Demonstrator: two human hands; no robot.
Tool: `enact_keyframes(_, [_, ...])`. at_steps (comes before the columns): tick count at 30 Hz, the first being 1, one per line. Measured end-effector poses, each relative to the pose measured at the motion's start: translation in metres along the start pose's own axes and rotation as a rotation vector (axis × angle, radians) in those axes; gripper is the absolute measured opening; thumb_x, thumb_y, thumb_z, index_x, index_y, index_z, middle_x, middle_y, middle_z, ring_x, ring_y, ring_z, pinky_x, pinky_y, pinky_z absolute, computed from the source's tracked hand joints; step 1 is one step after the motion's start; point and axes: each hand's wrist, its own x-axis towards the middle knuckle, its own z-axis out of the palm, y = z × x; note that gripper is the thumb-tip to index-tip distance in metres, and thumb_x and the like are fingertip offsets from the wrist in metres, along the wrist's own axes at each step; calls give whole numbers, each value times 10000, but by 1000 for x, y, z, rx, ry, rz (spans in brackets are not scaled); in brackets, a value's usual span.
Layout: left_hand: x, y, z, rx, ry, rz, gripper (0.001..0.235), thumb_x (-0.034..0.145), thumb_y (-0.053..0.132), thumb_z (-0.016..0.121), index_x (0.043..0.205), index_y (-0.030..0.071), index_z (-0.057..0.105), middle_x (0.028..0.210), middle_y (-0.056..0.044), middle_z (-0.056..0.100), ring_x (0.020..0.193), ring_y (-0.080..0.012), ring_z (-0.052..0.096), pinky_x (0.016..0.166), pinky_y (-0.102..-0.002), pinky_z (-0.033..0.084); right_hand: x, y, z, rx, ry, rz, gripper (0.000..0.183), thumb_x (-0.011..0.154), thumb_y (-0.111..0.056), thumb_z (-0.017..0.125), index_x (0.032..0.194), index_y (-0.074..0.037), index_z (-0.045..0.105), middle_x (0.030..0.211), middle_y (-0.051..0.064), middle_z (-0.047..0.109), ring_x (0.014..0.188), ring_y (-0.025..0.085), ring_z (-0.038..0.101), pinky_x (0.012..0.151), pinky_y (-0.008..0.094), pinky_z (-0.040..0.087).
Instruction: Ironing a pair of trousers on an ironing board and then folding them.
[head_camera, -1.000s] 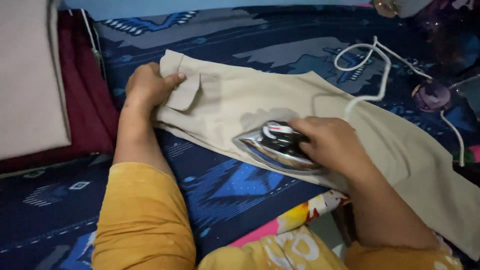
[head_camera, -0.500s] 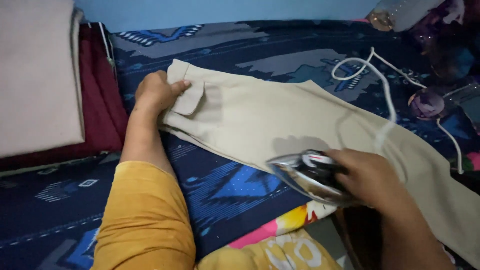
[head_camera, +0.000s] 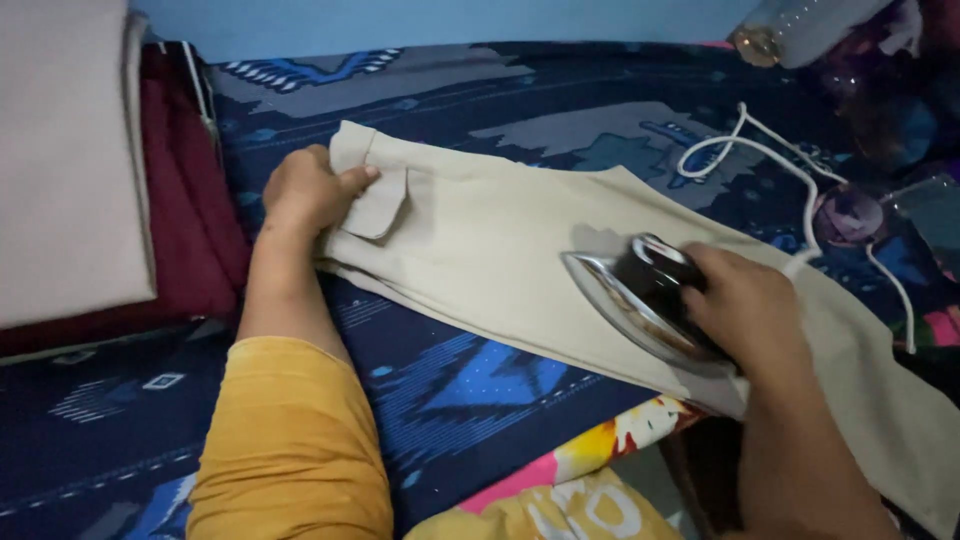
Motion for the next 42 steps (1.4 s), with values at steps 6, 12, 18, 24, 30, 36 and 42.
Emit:
enact_keyframes(6, [-2, 2, -7, -106, -85, -10, 697, 880, 548, 739, 1326, 18, 661, 1215, -273, 692, 1217, -493, 614, 997, -587, 501, 102, -59, 37, -72, 72, -258, 502, 809, -373, 740, 1294, -339, 613, 1096, -3, 732, 1034, 296, 737, 903, 448, 567])
enact_keyframes(12, [-6, 9, -12, -105, -109, -28, 692, 875, 529, 724, 1357, 39, 648, 1242, -250, 692, 1238, -471, 612, 1020, -572, 496, 141, -143, 16, 21, 66, -398, 377, 815, -275, 720, 1176, -244, 618, 937, 28, 728, 930, 333, 740, 813, 468, 556])
enact_keyframes(18, [-16, 15, -22, -137, -141, -47, 722, 891, 541, 694, 1402, 37, 615, 1299, -246, 672, 1284, -444, 591, 1057, -559, 470, 124, -133, 5, 48, -80, -344, 387, 844, -273, 696, 1218, -285, 594, 986, 35, 741, 1011, 345, 725, 844, 484, 554])
enact_keyframes(24, [-3, 8, -11, -165, -134, -72, 726, 931, 589, 629, 1413, 46, 606, 1298, -230, 676, 1281, -427, 597, 1047, -583, 470, 36, -59, -16, 55, -245, -169, 487, 850, -261, 688, 1325, -314, 598, 1146, 101, 753, 1106, 395, 703, 929, 510, 565])
enact_keyframes(30, [2, 4, -1, -161, -34, -37, 511, 930, 495, 632, 1264, 115, 708, 1186, -207, 711, 1203, -448, 629, 989, -588, 507, -44, 61, 10, 41, -287, 133, 592, 845, -253, 715, 1415, -351, 587, 1215, 78, 774, 1173, 367, 717, 955, 474, 589])
enact_keyframes(36, [2, 3, -5, -60, 144, 21, 349, 975, 370, 634, 1057, 53, 755, 970, -153, 749, 881, -376, 692, 830, -469, 524, -37, 51, -1, 94, -229, 144, 610, 733, -157, 679, 1307, -362, 660, 1110, -57, 782, 937, 245, 751, 799, 374, 579])
enact_keyframes(42, [23, 6, 2, 30, 329, 117, 322, 927, 373, 710, 1191, 191, 687, 1067, -128, 712, 1059, -381, 694, 898, -567, 538, 8, -25, -3, 130, -131, -179, 437, 780, -229, 765, 1202, -311, 685, 1074, 15, 784, 1092, 303, 718, 949, 462, 566])
